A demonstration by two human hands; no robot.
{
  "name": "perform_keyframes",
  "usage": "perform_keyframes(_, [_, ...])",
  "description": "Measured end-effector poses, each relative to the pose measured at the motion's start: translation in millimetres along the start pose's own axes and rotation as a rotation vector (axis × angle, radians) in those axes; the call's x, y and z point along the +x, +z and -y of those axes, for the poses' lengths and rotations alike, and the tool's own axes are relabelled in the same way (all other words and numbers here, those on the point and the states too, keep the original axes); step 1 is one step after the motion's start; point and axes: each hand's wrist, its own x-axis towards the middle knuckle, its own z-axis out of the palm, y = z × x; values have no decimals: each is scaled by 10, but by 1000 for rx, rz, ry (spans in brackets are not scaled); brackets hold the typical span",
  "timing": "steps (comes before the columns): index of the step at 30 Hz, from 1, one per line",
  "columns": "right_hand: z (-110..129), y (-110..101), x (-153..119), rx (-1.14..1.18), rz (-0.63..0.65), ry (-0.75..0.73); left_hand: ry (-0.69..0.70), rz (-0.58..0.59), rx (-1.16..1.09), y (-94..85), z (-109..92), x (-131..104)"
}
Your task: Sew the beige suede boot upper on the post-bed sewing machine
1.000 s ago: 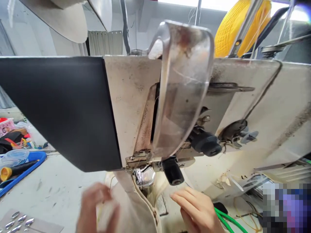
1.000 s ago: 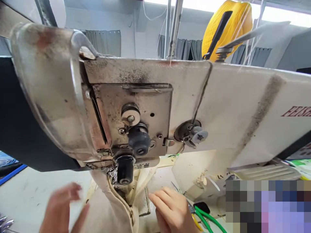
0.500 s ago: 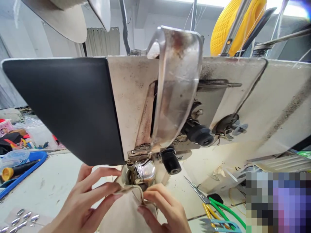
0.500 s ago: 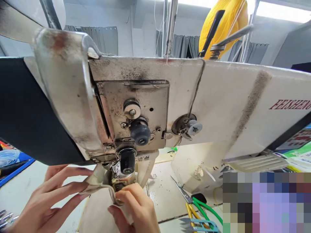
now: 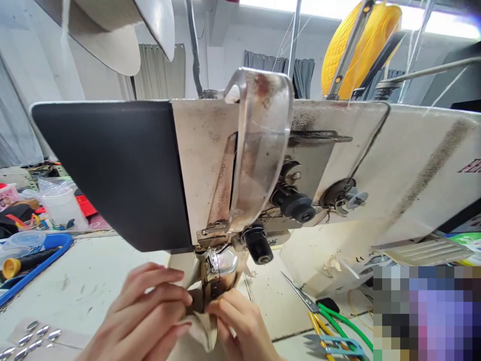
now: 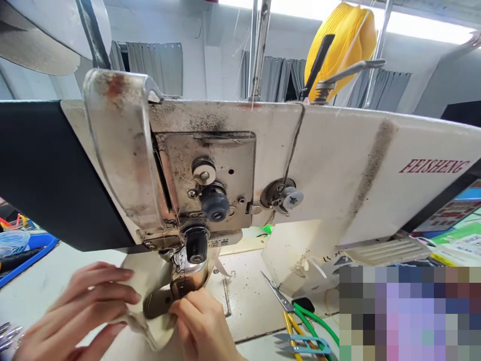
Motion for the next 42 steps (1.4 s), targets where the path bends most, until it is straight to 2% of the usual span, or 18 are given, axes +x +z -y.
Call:
perform_keyframes(3, [-39, -160, -134, 23, 62, -7, -50, 154, 5, 76, -75, 70])
perform_keyframes(6, [18, -414, -135, 74, 144, 61, -116, 151, 74, 137, -69, 87])
perform_keyframes(9, [201, -584, 72, 277, 108, 203, -142, 163, 9, 164, -69, 76])
perform_keyframes(11, [350, -608, 250, 425, 28, 316, -176, 191, -42, 170, -95, 68])
perform_keyframes(15, [568, -558, 456, 522, -79, 519, -317, 207, -115, 171, -172, 71])
perform_keyframes(19, [637, -574, 481, 626, -107, 618, -269, 222, -106, 163, -178, 109])
perform_keyframes(24, [678, -640, 497, 654, -66, 769, -208, 174, -56, 203, -200, 87])
perform_keyframes(27, [712, -615, 507, 595, -86, 778, -139, 47, 12, 263, -295, 8])
perform_keyframes(29, [728, -581, 503, 559, -124, 772, -24, -39, 96, 295, -353, -42])
perform_keyframes(31, [728, -550, 484, 569, -148, 779, 70, -69, 124, 310, -377, -68])
perform_keyframes(32, [721, -539, 470, 596, -153, 793, 75, -63, 98, 310, -373, -69])
perform_keyframes(35, [689, -518, 416, 734, -156, 810, -50, -51, -17, 277, -326, -28])
perform_keyframes(38, [674, -497, 378, 814, -195, 731, -170, 14, -99, 214, -280, 43])
perform_keyframes(42, [689, -443, 369, 645, -289, 559, -303, 112, -200, 147, -274, 107])
